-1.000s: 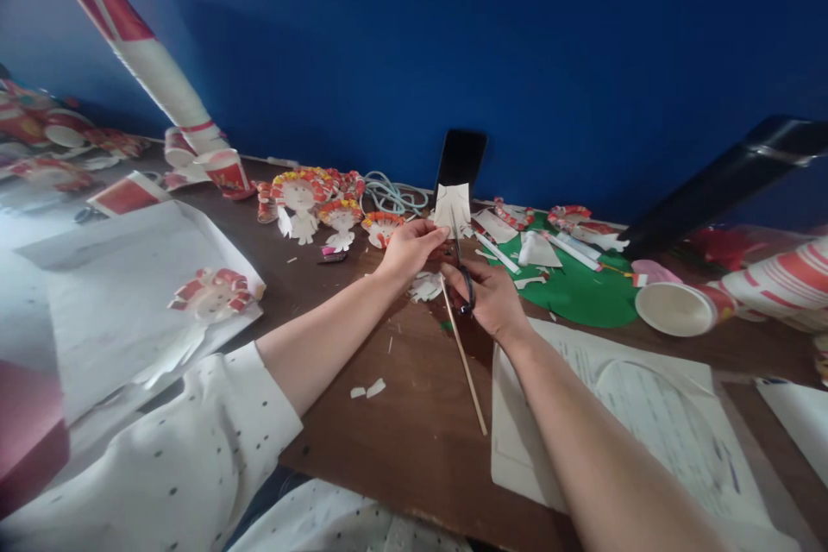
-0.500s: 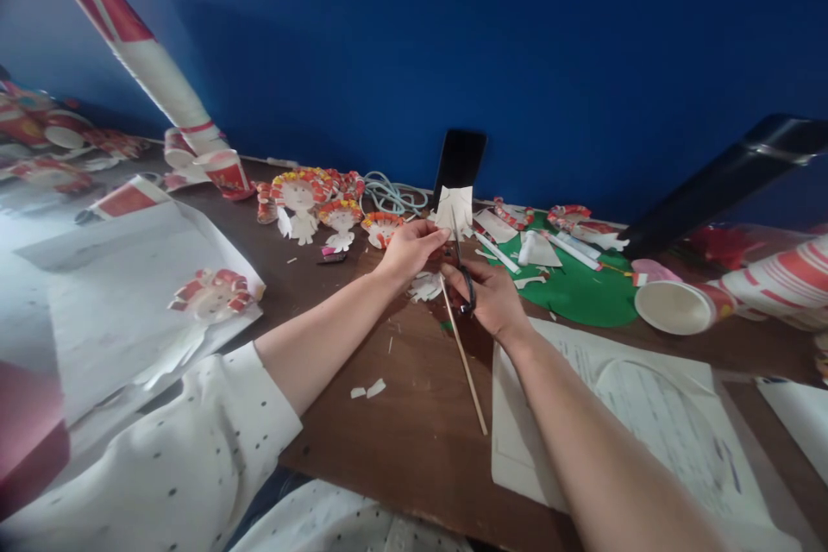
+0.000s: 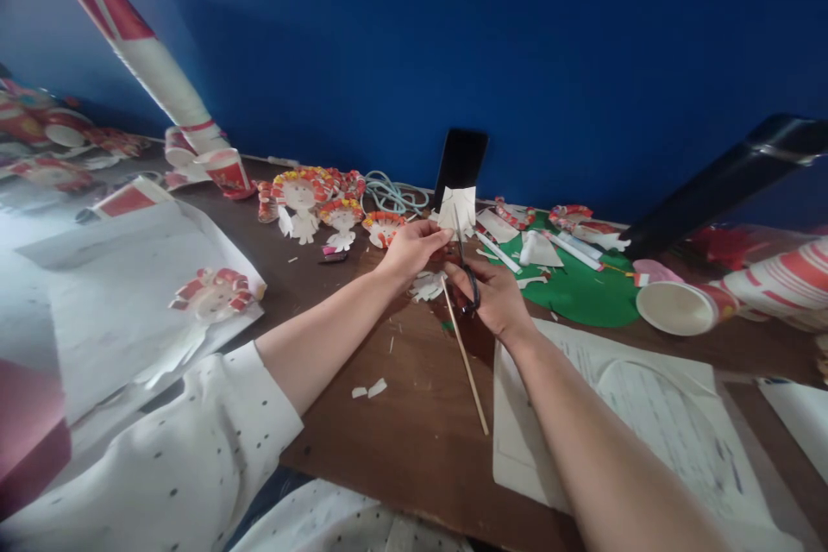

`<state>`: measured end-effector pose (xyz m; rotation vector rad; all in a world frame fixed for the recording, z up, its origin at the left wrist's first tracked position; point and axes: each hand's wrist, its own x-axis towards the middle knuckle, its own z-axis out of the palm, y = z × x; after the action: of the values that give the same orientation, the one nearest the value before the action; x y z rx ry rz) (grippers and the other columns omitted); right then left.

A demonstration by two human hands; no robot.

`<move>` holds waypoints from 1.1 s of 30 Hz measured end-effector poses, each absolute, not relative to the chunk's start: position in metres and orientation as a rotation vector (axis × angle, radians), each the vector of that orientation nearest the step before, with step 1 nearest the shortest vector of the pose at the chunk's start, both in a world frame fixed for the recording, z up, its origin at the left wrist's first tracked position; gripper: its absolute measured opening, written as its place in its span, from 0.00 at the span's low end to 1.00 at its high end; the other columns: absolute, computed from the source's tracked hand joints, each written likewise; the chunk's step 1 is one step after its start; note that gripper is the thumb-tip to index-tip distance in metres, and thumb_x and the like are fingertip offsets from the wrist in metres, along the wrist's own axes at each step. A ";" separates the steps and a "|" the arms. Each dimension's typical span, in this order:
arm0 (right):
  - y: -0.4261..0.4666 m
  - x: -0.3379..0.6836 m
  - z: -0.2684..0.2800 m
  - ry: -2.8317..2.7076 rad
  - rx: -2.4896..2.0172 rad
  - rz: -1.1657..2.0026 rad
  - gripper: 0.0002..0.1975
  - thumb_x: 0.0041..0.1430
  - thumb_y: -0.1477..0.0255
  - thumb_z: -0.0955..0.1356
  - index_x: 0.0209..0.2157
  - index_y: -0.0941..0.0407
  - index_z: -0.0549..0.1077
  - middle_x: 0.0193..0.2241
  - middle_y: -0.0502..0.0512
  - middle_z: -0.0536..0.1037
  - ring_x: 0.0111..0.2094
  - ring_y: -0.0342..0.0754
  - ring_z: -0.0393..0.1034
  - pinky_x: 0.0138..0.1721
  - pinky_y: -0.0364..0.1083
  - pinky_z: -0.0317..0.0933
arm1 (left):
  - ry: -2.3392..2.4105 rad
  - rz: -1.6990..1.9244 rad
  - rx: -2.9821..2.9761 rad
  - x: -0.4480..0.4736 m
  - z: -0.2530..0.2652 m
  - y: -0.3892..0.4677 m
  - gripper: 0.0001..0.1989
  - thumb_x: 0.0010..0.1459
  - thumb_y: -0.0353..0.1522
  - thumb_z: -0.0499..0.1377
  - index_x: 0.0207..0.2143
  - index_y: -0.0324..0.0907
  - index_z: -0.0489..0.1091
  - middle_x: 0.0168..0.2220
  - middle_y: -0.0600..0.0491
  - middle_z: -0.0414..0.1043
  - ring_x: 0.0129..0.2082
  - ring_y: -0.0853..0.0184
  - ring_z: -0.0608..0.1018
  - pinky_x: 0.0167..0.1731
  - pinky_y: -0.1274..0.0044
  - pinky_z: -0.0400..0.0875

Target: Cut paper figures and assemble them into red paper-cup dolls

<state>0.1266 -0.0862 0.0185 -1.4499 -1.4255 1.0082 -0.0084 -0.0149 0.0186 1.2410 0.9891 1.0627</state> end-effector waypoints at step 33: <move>-0.084 0.134 0.013 -1.416 -1.351 1.100 0.16 0.49 0.58 0.71 0.25 0.57 0.71 0.15 0.46 0.65 0.17 0.39 0.58 0.18 0.40 0.52 | 0.937 1.066 1.273 -0.010 0.017 -0.013 0.12 0.50 0.38 0.61 0.26 0.38 0.66 0.20 0.57 0.64 0.20 0.76 0.65 0.24 0.81 0.60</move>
<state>0.1340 -0.0839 0.0132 -1.3509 -1.4162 1.1004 -0.0105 -0.0127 0.0169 1.2729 0.9365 1.0655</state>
